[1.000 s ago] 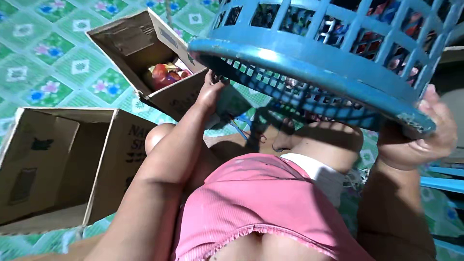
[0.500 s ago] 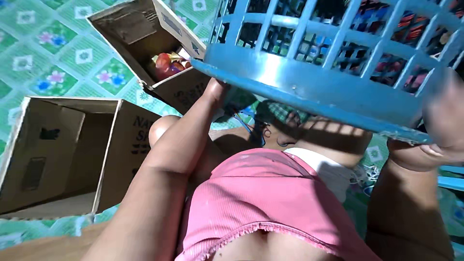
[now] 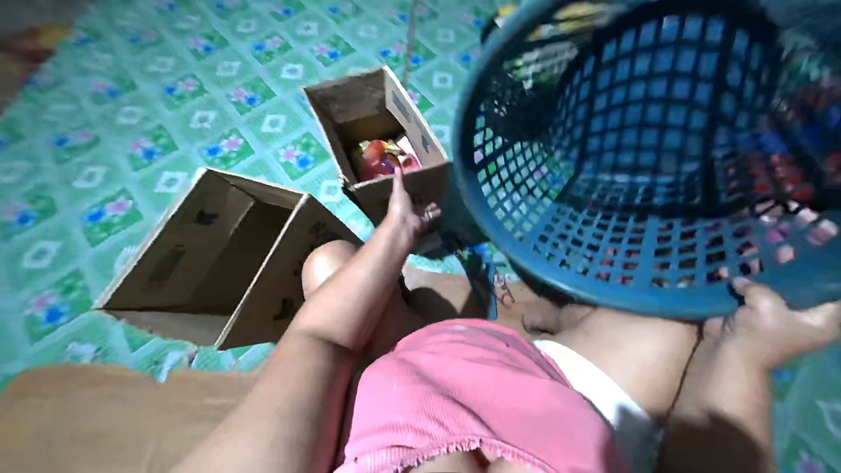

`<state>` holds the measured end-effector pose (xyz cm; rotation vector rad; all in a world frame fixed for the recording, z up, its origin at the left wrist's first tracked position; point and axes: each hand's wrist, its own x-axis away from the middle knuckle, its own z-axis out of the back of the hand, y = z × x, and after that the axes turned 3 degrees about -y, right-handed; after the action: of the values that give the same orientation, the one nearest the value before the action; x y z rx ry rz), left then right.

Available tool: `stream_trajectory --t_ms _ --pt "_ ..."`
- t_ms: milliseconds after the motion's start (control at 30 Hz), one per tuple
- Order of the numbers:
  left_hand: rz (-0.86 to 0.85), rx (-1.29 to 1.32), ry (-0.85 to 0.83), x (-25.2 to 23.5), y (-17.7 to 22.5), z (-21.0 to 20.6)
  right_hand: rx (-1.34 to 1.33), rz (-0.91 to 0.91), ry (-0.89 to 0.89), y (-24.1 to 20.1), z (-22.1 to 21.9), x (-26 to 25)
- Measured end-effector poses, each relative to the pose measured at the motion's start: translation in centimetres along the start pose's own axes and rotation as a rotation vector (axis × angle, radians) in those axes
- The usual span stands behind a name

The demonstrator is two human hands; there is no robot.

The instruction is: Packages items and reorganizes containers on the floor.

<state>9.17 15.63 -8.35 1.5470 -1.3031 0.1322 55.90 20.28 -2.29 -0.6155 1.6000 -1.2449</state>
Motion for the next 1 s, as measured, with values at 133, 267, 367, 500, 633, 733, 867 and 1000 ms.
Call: stream_trajectory --t_ms 133,267,367,500,633,733,867,1000 --pt "-0.14 0.203 0.177 -3.4 0.9 0.1 -0.117 -0.201 -0.025 2.0 -2.2 -0.3" --pt "-0.178 0.294 0.232 -5.3 2.9 -0.6 -0.094 -0.325 -0.04 1.6 -3.3 -0.3" --pt "-0.154 0.26 0.205 -6.6 4.5 -0.1 -0.041 -0.368 -0.045 1.5 -3.3 -0.3" --pt "-0.11 0.255 0.191 -7.2 7.2 0.4 0.0 -0.395 -0.065 2.4 -2.9 -0.3" --pt "-0.099 0.262 0.194 -8.0 9.8 0.5 -0.014 -0.38 -0.046 2.5 -3.3 -0.6" --pt "-0.105 0.238 0.183 -8.9 11.7 1.3 -0.038 -0.381 -0.058 3.8 -3.1 -1.2" --pt "-0.103 0.159 0.17 -9.4 13.7 2.8 -0.036 -0.391 -0.117 4.7 -2.9 -1.8" --pt "-0.067 0.013 0.17 -8.8 14.9 5.3 -0.021 -0.416 -0.132 5.2 -2.5 -1.8"
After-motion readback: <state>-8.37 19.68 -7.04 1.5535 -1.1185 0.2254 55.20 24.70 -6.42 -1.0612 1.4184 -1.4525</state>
